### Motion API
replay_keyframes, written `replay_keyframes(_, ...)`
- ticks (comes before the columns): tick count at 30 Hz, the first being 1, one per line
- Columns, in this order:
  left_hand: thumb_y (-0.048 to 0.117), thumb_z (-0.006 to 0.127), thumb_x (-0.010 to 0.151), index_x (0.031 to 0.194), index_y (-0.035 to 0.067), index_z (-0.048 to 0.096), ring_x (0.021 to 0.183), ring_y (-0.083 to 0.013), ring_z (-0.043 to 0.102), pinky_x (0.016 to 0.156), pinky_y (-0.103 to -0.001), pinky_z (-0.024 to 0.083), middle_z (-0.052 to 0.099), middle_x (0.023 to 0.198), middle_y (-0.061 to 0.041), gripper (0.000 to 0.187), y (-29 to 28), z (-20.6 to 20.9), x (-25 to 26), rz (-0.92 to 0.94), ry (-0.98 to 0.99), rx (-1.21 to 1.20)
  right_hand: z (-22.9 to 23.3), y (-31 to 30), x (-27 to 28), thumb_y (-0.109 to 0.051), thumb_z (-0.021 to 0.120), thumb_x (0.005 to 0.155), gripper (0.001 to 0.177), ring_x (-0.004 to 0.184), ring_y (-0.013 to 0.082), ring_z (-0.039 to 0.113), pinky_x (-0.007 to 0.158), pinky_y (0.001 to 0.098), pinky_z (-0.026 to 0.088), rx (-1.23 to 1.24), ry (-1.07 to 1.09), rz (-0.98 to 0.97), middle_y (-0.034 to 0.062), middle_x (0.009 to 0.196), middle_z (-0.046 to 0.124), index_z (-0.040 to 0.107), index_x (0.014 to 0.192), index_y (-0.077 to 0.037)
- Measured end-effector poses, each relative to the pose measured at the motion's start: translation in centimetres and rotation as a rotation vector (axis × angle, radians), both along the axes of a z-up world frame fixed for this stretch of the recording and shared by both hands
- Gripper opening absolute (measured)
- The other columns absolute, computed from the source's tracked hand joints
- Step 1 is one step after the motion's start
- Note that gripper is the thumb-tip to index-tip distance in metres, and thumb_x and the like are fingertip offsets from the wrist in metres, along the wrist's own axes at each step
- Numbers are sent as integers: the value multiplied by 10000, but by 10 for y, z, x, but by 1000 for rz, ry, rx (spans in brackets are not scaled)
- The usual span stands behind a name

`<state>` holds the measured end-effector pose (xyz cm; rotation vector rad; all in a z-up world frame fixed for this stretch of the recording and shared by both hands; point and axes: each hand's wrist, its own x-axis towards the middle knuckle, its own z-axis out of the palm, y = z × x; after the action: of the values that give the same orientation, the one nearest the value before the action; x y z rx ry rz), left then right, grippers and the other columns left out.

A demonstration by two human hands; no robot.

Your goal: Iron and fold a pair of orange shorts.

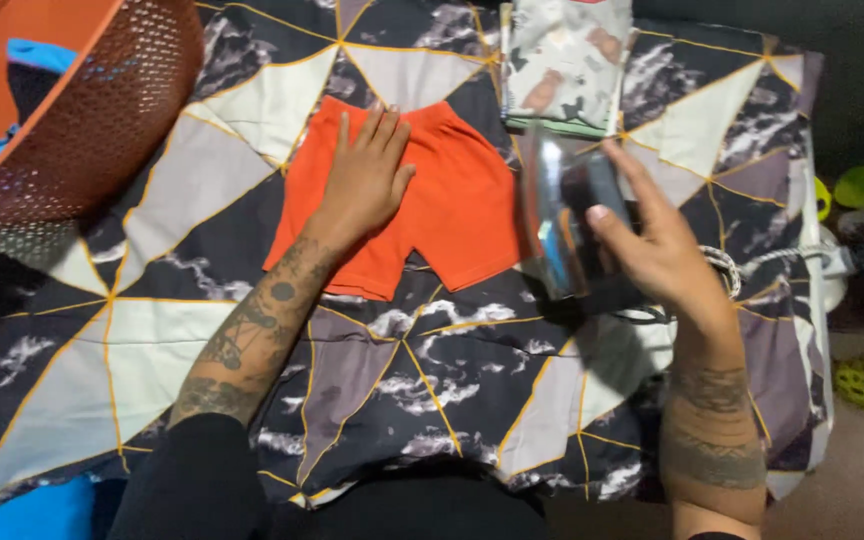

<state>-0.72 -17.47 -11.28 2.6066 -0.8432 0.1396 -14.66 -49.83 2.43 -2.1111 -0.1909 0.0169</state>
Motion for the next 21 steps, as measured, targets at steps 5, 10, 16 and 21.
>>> replay_keyframes(5, 164, 507, 1034, 1518, -3, 452, 1535, -392, 273, 1242, -592, 126, 394, 1610, -226, 515, 12, -27, 5, 48, -42, -177, -24, 81, 45, -185, 620, 988, 665, 672, 97, 565, 607, 288, 506, -6, 216, 29, 68, 1162, 674, 369, 1603, -193)
replay_keyframes(10, 95, 438, 1035, 1540, 39, 466, 1579, -350, 251, 1292, -523, 144, 395, 1649, -177, 508, 17, -30, 6, 107, 29, -320, -29, 128, 69, -236, 575, 992, 619, 569, 105, 581, 556, 278, 514, -52, 231, 21, 44, 966, 692, 366, 1573, -202)
replay_keyframes(16, 224, 440, 1095, 1531, -6, 428, 1570, -353, 223, 1279, -524, 104, 360, 1645, -195, 493, 12, -25, 8, 81, 36, -277, -34, 110, 56, -263, 485, 1059, 546, 580, 87, 508, 537, 285, 474, -49, 383, 65, -6, 716, 557, 405, 1599, -244)
replay_keyframes(21, 268, 446, 1092, 1552, -19, 393, 1568, -345, 194, 1269, -534, 68, 329, 1651, -197, 545, 12, -25, 8, 97, 63, -236, -39, 105, 22, -256, 497, 1061, 500, 734, 153, 709, 691, 310, 541, -247, 123, 181, 130, 1102, 725, 450, 1555, -195)
